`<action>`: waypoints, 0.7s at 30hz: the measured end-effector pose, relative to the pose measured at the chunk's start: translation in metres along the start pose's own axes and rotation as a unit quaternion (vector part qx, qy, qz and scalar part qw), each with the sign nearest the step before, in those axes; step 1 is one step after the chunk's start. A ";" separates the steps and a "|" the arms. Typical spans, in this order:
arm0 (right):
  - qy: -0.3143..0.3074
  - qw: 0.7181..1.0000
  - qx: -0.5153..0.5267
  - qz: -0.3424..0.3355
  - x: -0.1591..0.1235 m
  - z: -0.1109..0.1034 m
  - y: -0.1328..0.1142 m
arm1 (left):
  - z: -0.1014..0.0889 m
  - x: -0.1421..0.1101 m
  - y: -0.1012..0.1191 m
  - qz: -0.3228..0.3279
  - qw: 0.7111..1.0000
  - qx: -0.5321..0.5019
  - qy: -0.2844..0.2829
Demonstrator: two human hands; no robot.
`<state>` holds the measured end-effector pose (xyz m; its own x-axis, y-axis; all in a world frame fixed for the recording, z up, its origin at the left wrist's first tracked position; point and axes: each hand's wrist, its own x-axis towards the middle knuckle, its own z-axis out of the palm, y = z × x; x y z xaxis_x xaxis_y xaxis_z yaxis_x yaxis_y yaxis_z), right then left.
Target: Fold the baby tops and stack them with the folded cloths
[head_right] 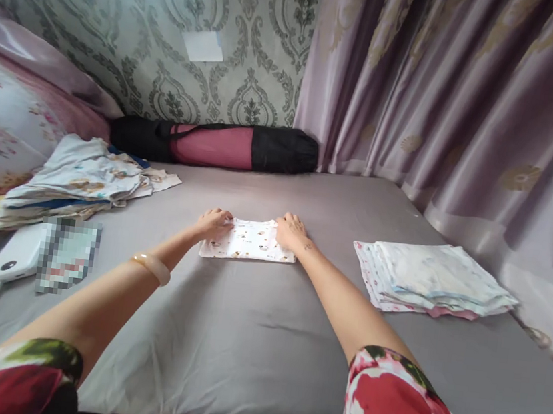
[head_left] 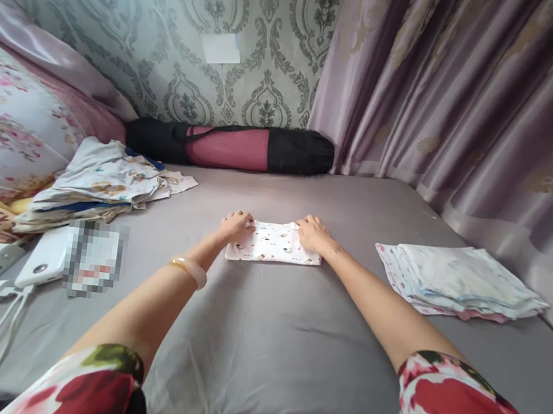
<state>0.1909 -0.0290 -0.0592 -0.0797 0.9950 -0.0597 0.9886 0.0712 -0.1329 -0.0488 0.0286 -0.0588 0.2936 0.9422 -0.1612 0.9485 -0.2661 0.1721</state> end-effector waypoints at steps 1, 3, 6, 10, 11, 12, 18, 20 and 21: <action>-0.018 1.000 0.007 0.008 0.004 -0.004 0.001 | -0.006 0.003 -0.001 -0.007 1.000 -0.008 -0.019; -0.052 0.998 0.020 0.024 0.010 -0.011 0.003 | -0.014 0.009 -0.003 -0.012 0.999 -0.018 -0.044; -0.078 0.996 0.033 0.039 0.015 -0.018 0.005 | -0.018 0.015 -0.004 -0.014 0.998 -0.026 -0.056; -0.088 0.994 0.045 0.050 0.018 -0.023 0.006 | -0.017 0.017 -0.004 -0.008 0.998 -0.035 -0.051; -0.088 0.994 0.049 0.051 0.018 -0.024 0.006 | -0.017 0.017 -0.005 -0.003 0.998 -0.039 -0.048; -0.088 0.994 0.052 0.051 0.019 -0.024 0.006 | -0.018 0.016 -0.007 0.003 0.998 -0.045 -0.047; -0.071 0.994 0.079 0.032 0.018 -0.029 0.013 | -0.031 0.013 -0.026 0.073 0.981 -0.164 -0.067; -0.069 0.993 0.091 0.024 0.014 -0.034 0.016 | -0.038 0.013 -0.033 0.098 0.970 -0.208 -0.076; -0.066 0.993 0.097 0.019 0.011 -0.037 0.018 | -0.043 0.012 -0.035 0.103 0.968 -0.212 -0.081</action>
<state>0.2123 -0.0139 -0.0255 -0.0714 0.9780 -0.1959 0.9488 0.0061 -0.3158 -0.0835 0.0579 -0.0249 0.5184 0.8250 -0.2251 0.7438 -0.3051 0.5947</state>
